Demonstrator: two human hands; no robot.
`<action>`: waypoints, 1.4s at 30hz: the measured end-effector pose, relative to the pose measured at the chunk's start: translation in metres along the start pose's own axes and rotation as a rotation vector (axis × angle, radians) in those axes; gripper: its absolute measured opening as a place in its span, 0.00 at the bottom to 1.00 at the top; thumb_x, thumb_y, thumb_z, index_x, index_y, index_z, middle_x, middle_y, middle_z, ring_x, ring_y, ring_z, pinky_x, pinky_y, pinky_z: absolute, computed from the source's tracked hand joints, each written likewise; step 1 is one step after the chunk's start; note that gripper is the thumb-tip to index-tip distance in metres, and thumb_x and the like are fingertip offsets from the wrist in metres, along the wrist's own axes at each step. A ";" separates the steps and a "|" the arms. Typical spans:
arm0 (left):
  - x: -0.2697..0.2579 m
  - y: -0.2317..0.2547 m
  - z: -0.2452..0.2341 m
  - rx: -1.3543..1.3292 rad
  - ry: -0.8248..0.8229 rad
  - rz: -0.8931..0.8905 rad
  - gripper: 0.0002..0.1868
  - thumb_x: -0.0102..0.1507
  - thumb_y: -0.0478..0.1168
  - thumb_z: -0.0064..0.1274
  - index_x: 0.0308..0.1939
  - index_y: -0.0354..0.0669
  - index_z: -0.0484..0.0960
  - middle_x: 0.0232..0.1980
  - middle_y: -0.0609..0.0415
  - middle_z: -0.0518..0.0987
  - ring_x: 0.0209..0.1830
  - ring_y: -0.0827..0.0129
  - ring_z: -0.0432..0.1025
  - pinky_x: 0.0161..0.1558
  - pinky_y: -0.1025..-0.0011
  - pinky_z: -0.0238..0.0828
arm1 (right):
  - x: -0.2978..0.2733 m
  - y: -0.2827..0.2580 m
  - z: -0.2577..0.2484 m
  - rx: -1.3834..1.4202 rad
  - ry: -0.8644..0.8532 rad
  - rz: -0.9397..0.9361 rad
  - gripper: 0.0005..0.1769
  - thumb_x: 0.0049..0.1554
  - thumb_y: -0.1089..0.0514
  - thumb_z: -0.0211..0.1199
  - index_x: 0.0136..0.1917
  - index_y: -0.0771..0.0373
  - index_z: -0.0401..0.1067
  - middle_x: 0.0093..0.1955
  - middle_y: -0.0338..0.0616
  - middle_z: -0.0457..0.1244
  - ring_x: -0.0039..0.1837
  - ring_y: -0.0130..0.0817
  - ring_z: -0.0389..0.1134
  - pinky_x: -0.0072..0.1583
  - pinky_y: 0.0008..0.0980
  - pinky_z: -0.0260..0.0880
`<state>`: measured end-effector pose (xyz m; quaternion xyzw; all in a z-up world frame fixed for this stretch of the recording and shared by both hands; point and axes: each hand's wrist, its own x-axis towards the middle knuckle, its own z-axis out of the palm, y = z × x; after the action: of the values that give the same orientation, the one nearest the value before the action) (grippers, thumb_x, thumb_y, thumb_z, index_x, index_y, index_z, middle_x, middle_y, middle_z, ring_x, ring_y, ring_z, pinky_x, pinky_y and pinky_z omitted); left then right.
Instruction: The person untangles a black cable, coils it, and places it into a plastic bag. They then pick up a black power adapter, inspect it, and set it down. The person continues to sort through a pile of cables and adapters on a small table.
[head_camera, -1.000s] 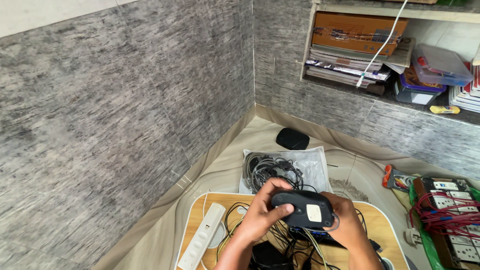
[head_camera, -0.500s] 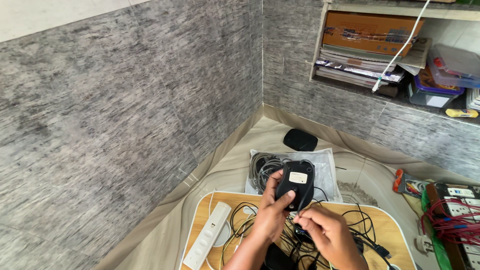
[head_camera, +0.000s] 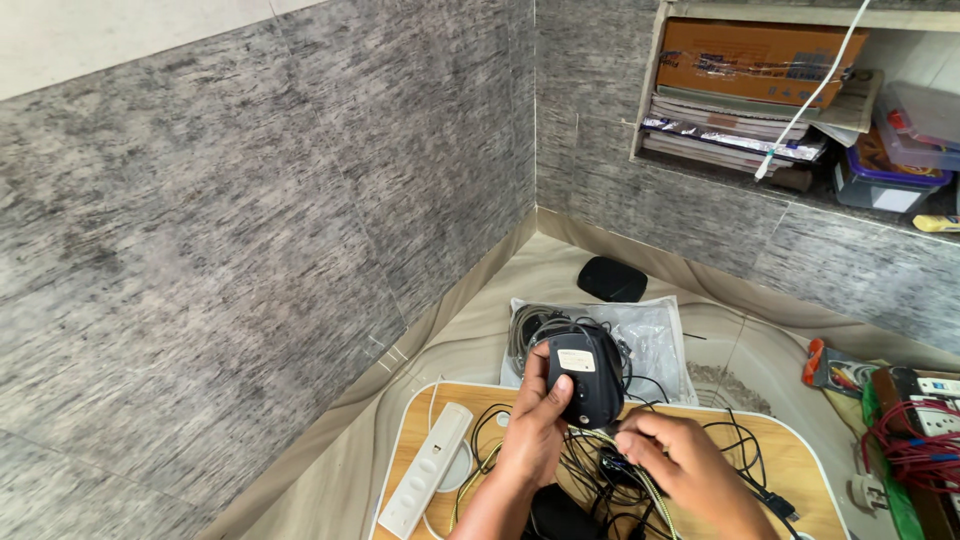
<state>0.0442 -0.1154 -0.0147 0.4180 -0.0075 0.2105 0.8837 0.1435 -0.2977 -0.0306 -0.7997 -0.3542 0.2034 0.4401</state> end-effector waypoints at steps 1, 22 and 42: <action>-0.001 0.001 -0.001 0.012 -0.027 0.003 0.24 0.71 0.38 0.48 0.70 0.41 0.63 0.64 0.50 0.71 0.65 0.67 0.66 0.67 0.67 0.63 | 0.001 0.001 -0.004 0.053 -0.001 -0.030 0.12 0.57 0.54 0.64 0.44 0.67 0.77 0.30 0.43 0.67 0.35 0.29 0.65 0.41 0.31 0.68; -0.002 0.010 0.014 -0.135 0.042 -0.066 0.34 0.67 0.35 0.43 0.77 0.52 0.53 0.69 0.50 0.67 0.66 0.64 0.68 0.60 0.60 0.74 | 0.001 -0.002 -0.005 0.080 -0.150 -0.171 0.16 0.61 0.51 0.59 0.39 0.67 0.73 0.33 0.38 0.69 0.37 0.28 0.69 0.43 0.29 0.71; -0.020 0.037 0.016 0.993 -0.577 -0.104 0.33 0.64 0.31 0.57 0.72 0.39 0.61 0.65 0.45 0.74 0.68 0.57 0.69 0.67 0.65 0.63 | 0.015 0.075 -0.044 0.714 0.029 -0.101 0.14 0.60 0.57 0.63 0.38 0.70 0.73 0.30 0.32 0.57 0.34 0.22 0.52 0.36 0.25 0.51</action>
<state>0.0142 -0.1135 0.0192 0.8232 -0.1278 0.0225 0.5528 0.2111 -0.3386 -0.0711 -0.5797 -0.2935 0.2808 0.7064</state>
